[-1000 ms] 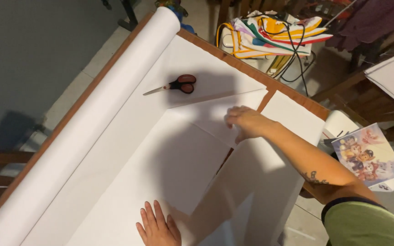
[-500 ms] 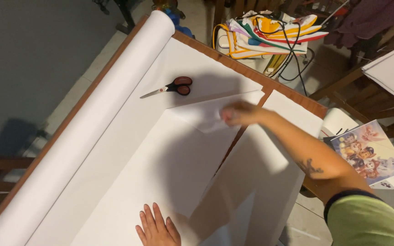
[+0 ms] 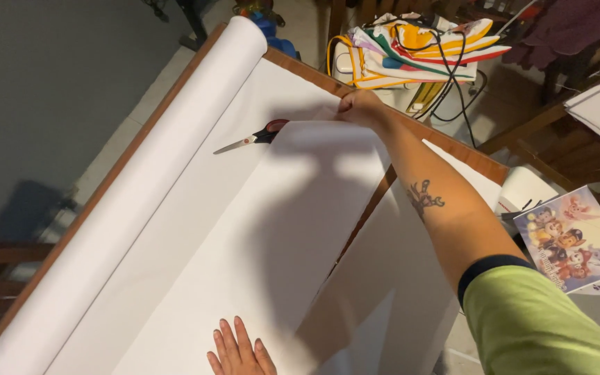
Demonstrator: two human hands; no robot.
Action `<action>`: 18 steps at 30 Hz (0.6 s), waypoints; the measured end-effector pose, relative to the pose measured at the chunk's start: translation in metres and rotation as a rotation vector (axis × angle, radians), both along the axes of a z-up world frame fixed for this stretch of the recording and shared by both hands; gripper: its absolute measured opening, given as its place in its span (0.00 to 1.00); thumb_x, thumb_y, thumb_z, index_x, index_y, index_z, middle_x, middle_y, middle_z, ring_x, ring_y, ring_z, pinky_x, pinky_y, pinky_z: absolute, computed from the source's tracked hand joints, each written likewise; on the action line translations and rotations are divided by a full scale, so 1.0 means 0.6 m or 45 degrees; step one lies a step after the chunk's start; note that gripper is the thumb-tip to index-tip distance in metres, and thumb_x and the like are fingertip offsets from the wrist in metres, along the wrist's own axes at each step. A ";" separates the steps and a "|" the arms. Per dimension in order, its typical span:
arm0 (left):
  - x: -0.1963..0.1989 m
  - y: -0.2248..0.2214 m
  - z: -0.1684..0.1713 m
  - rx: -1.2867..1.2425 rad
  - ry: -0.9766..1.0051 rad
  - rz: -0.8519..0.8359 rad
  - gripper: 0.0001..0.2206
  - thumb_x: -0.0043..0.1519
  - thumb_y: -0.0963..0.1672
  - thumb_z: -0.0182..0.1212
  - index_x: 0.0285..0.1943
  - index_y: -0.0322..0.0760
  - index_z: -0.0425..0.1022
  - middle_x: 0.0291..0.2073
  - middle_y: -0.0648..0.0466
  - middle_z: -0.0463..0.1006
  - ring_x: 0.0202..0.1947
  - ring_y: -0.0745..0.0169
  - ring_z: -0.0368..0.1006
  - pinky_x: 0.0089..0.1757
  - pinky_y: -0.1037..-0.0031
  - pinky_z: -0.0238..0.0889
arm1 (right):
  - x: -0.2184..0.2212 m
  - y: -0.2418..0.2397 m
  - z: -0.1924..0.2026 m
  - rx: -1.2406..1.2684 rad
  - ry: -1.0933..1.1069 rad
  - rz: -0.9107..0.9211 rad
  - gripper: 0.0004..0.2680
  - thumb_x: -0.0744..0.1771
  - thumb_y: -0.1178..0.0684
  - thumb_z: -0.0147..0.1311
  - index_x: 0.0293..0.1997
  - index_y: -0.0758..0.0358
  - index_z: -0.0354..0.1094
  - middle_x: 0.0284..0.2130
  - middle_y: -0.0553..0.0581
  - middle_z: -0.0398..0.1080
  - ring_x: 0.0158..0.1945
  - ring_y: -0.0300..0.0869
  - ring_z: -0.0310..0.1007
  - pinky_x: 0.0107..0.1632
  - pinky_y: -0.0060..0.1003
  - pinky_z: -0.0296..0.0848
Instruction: Unrolling a large roll of white fabric on a table and cutting a long strip using scissors.
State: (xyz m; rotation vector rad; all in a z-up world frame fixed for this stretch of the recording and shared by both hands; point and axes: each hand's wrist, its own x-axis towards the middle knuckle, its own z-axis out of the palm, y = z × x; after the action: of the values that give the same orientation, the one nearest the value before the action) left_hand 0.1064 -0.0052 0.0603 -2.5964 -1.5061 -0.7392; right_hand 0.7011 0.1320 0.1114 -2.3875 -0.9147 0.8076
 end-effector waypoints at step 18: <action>0.007 0.001 0.063 -0.112 0.095 -0.052 0.26 0.72 0.50 0.38 0.79 0.39 0.59 0.76 0.43 0.60 0.76 0.43 0.56 0.70 0.48 0.41 | 0.083 0.040 -0.060 -0.047 -0.353 0.170 0.08 0.61 0.44 0.70 0.31 0.44 0.71 0.29 0.46 0.73 0.35 0.41 0.72 0.39 0.39 0.67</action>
State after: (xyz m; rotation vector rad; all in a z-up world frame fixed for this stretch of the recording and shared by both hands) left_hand 0.1107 -0.0048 0.0979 -2.6930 -1.5020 -0.5848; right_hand 0.7511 0.1561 0.0752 -2.5344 -1.1867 0.5520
